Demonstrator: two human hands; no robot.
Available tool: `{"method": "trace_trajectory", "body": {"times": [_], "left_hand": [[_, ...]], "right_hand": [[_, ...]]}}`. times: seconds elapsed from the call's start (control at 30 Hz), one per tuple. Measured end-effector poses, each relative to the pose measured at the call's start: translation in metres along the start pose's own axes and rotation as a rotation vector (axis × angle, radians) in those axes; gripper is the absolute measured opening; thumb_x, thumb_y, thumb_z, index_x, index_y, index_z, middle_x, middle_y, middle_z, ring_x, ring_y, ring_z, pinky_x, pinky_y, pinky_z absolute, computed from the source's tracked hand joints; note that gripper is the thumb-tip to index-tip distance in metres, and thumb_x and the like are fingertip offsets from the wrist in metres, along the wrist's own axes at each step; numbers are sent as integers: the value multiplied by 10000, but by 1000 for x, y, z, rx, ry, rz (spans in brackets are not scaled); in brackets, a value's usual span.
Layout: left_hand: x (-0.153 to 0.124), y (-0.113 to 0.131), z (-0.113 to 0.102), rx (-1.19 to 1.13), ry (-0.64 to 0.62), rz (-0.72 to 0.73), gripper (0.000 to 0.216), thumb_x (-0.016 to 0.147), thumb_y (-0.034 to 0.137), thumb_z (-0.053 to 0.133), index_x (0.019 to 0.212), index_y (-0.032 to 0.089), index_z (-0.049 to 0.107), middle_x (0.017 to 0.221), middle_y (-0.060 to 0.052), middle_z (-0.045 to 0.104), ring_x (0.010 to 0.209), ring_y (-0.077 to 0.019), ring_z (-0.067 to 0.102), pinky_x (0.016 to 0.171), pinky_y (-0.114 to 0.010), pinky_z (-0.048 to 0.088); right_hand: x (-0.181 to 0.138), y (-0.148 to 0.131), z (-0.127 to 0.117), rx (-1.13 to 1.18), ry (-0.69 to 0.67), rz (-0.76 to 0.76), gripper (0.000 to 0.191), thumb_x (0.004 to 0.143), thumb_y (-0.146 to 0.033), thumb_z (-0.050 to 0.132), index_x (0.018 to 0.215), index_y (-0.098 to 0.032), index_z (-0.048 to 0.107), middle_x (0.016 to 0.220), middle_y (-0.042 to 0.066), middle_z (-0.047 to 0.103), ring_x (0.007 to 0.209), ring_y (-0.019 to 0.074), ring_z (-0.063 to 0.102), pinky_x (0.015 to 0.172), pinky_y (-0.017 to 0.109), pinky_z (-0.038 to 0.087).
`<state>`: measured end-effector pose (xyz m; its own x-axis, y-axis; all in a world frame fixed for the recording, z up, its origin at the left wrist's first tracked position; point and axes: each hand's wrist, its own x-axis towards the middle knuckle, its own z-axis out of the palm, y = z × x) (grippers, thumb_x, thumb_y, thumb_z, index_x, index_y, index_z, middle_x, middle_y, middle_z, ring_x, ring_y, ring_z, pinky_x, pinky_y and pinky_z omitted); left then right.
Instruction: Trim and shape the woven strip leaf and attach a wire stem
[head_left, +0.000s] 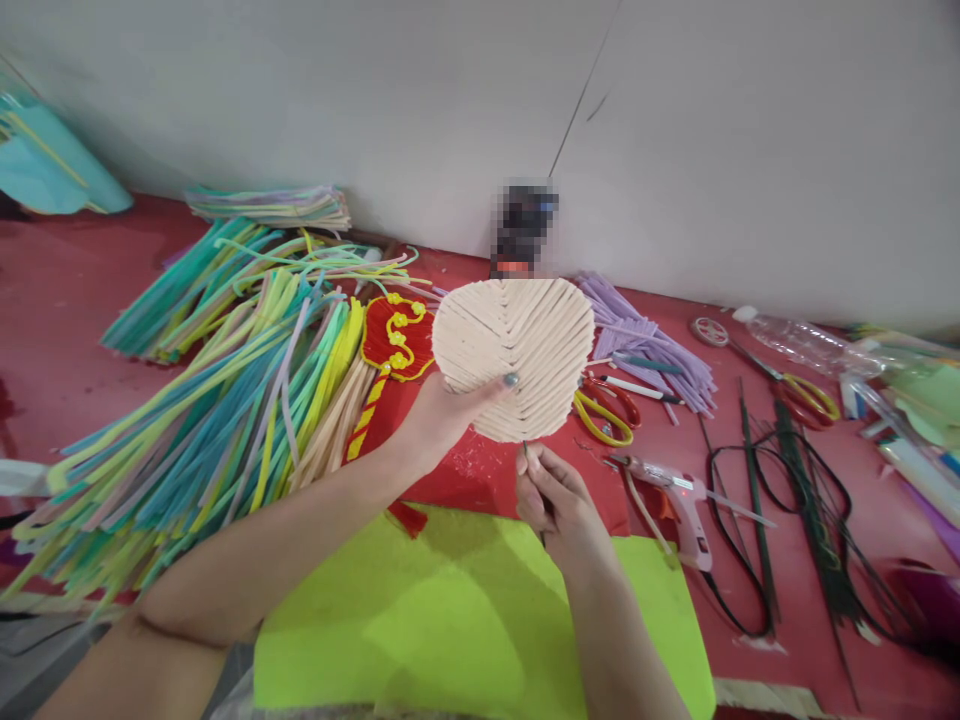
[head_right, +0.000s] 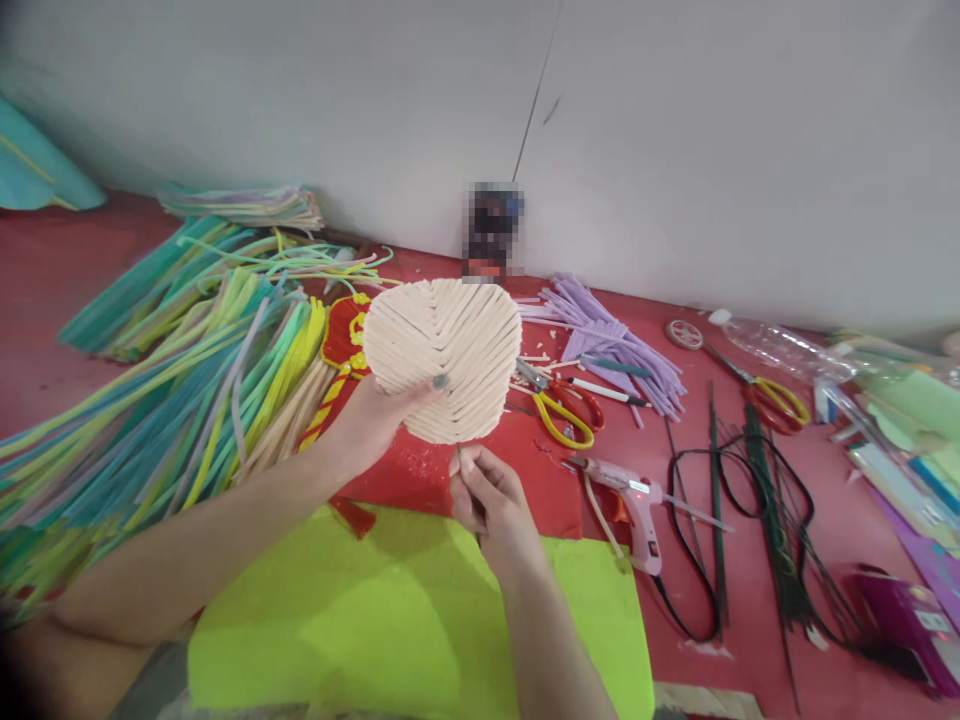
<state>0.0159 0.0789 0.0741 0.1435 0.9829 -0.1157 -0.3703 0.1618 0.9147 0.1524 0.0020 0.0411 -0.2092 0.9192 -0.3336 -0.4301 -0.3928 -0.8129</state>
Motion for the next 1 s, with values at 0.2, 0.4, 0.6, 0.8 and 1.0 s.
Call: {"method": "trace_trajectory", "body": {"times": [0.2, 0.4, 0.6, 0.8, 1.0], "left_hand": [[-1, 1, 0, -8, -12, 3, 599, 619, 335, 753, 1175, 182, 594, 1038, -78, 695, 1055, -235, 605, 983, -394, 424], [-1, 1, 0, -8, 0, -5, 638, 590, 348, 772, 1180, 184, 592, 1027, -82, 698, 1052, -248, 606, 981, -406, 422], [3, 1, -3, -52, -41, -74, 597, 600, 324, 766, 1159, 187, 605, 1071, -87, 685, 1042, -246, 610, 953, -400, 447], [3, 3, -3, -63, -80, -127, 632, 572, 283, 782, 1169, 192, 596, 1096, -104, 674, 1067, -260, 599, 949, -418, 450], [-1, 5, 2, -41, -81, -55, 636, 562, 253, 786, 1166, 194, 599, 1128, -95, 663, 1102, -248, 581, 996, -410, 413]], "right_hand": [[0, -1, -1, 53, -57, 50, 241, 791, -399, 612, 758, -190, 498, 453, -101, 333, 356, 29, 96, 346, 180, 97], [1, -3, -1, 48, -93, 82, 271, 756, -418, 642, 731, -199, 484, 437, -112, 292, 340, 34, 104, 331, 183, 120], [2, 0, 1, -88, 23, -39, 284, 793, -452, 598, 778, -181, 515, 464, -89, 374, 358, 31, 161, 361, 187, 113], [2, 1, 4, -258, 135, -146, 330, 802, -499, 567, 778, -173, 530, 483, -66, 440, 364, 35, 232, 358, 186, 132], [1, 1, 5, -275, 145, -170, 311, 822, -481, 551, 778, -173, 539, 481, -68, 440, 363, 33, 223, 359, 184, 147]]}}
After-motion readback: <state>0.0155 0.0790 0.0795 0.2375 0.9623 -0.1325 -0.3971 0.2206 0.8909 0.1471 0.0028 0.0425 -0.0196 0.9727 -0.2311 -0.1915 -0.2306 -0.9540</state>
